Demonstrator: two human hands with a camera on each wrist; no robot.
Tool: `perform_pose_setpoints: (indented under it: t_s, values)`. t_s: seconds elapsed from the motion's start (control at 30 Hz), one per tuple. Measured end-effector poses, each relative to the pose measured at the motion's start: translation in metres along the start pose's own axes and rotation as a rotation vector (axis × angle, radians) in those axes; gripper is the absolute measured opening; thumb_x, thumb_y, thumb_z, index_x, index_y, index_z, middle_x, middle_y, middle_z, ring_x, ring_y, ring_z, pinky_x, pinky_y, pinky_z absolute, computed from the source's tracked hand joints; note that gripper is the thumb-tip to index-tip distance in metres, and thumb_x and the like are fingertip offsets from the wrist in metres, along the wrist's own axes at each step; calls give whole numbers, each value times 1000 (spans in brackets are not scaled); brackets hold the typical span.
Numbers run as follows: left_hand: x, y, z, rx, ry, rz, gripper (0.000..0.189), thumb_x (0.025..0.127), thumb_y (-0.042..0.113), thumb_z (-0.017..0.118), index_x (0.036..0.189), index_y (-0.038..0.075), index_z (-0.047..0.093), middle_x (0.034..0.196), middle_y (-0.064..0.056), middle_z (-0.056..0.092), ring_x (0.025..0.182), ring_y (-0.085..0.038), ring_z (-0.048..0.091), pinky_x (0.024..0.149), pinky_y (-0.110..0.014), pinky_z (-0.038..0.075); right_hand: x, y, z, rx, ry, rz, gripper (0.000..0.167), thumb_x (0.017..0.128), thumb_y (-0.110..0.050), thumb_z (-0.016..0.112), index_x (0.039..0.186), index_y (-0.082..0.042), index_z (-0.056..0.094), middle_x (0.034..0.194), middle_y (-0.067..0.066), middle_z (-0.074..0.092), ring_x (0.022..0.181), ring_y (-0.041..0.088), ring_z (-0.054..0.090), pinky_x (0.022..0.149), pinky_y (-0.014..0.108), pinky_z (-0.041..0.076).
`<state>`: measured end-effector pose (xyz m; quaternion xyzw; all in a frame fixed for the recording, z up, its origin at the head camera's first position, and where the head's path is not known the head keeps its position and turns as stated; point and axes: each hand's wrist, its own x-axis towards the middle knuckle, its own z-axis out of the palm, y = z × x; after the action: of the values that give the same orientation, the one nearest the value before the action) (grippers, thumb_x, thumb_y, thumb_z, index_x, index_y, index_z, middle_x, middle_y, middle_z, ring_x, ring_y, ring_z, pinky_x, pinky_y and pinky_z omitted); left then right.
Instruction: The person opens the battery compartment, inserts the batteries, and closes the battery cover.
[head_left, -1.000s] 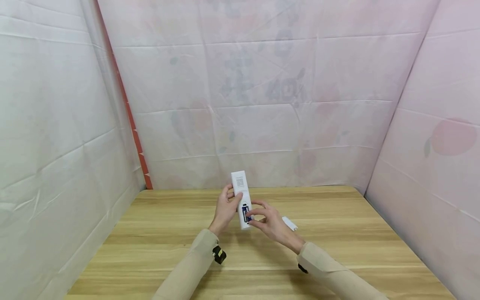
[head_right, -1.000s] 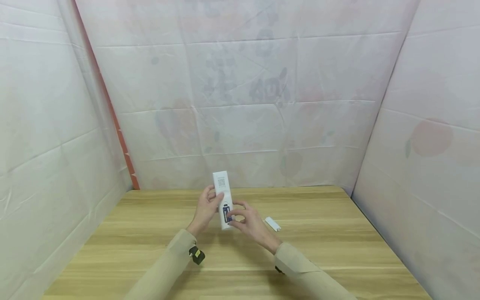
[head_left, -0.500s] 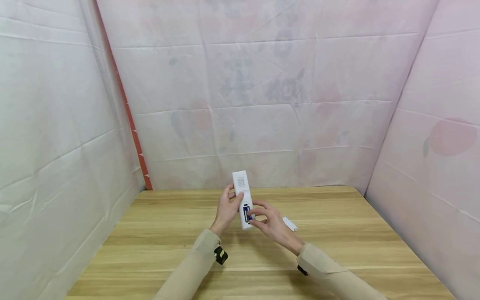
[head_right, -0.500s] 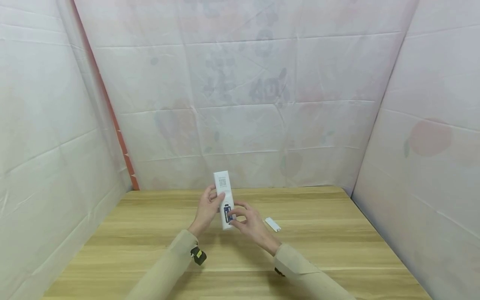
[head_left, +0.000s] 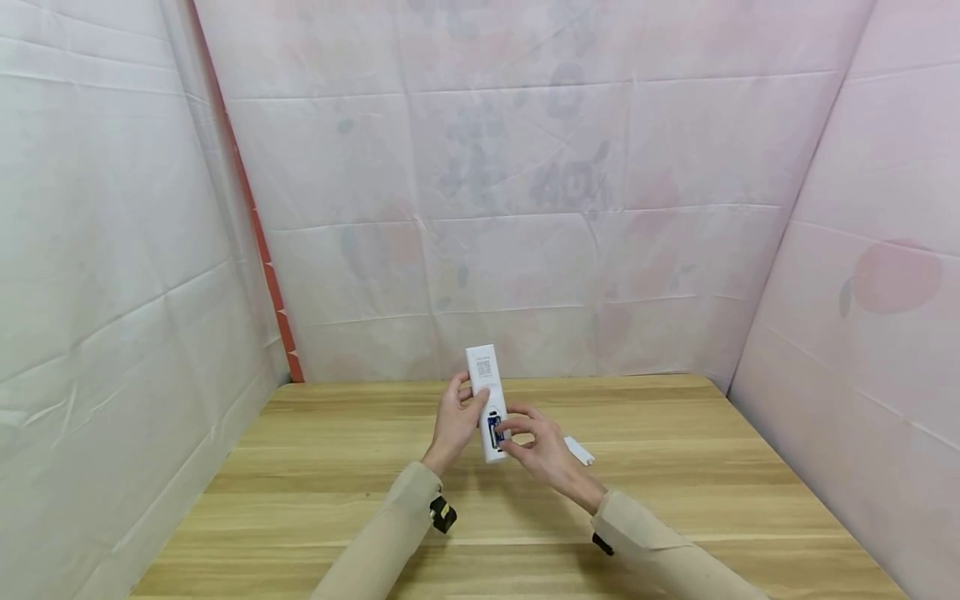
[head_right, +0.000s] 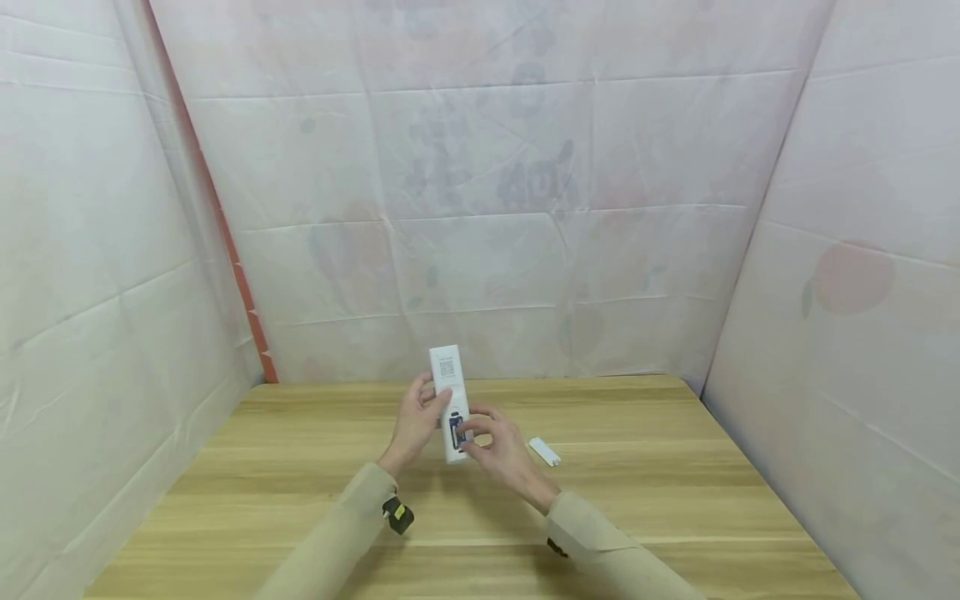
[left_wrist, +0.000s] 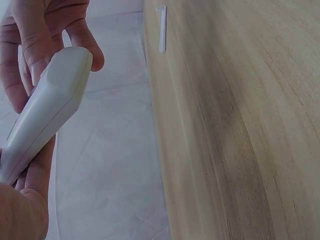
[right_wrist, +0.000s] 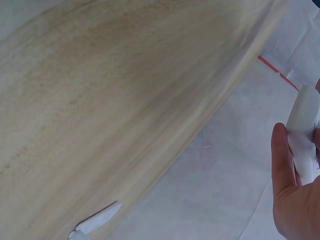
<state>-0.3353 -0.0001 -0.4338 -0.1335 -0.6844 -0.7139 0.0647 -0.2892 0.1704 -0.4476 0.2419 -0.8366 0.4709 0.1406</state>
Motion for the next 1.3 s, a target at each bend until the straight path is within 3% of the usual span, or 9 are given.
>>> perform_pose_setpoints:
  t_s: [0.13, 0.47, 0.77, 1.0, 1.1, 1.3]
  values:
    - [-1, 1, 1, 1, 2, 3, 45, 98, 18, 61, 138, 7, 46, 115, -24, 67, 80, -18, 69, 64, -29, 58, 0, -4, 1, 25, 26, 47, 22, 80, 3, 75, 98, -9, 74, 128, 14, 59, 99, 31, 68, 74, 22, 57]
    - [0, -4, 3, 13, 0, 17, 47, 99, 17, 59, 141, 5, 43, 116, -25, 66, 80, -19, 69, 63, -30, 58, -1, -5, 5, 60, 67, 87, 21, 78, 6, 75, 95, -7, 74, 126, 17, 61, 98, 36, 68, 80, 48, 58]
    - [-5, -7, 2, 54, -7, 37, 44, 98, 20, 60, 139, 9, 45, 113, -20, 68, 83, -19, 70, 65, -30, 59, -5, -3, 8, 46, 78, 85, 20, 77, 7, 75, 93, -6, 74, 123, 17, 61, 96, 36, 69, 76, 39, 59]
    - [-5, -7, 1, 55, -3, 25, 44, 98, 20, 60, 137, 8, 46, 112, -21, 68, 82, -20, 70, 63, -30, 58, -6, -2, 9, 58, 66, 80, 21, 77, 7, 74, 95, -4, 74, 124, 19, 60, 98, 41, 67, 80, 45, 59]
    - [-7, -2, -1, 37, -9, 19, 45, 98, 19, 60, 138, 5, 45, 112, -23, 67, 84, -24, 70, 63, -31, 58, -5, -2, 9, 38, 72, 68, 22, 76, 7, 75, 94, -6, 75, 122, 17, 61, 102, 37, 66, 83, 41, 58]
    - [-6, -2, -3, 33, -20, 3, 45, 98, 19, 61, 138, 6, 46, 112, -23, 67, 86, -24, 69, 64, -32, 59, -4, -2, 10, 19, 91, 38, 25, 73, 8, 77, 92, -8, 75, 116, 13, 65, 109, 30, 61, 91, 50, 54]
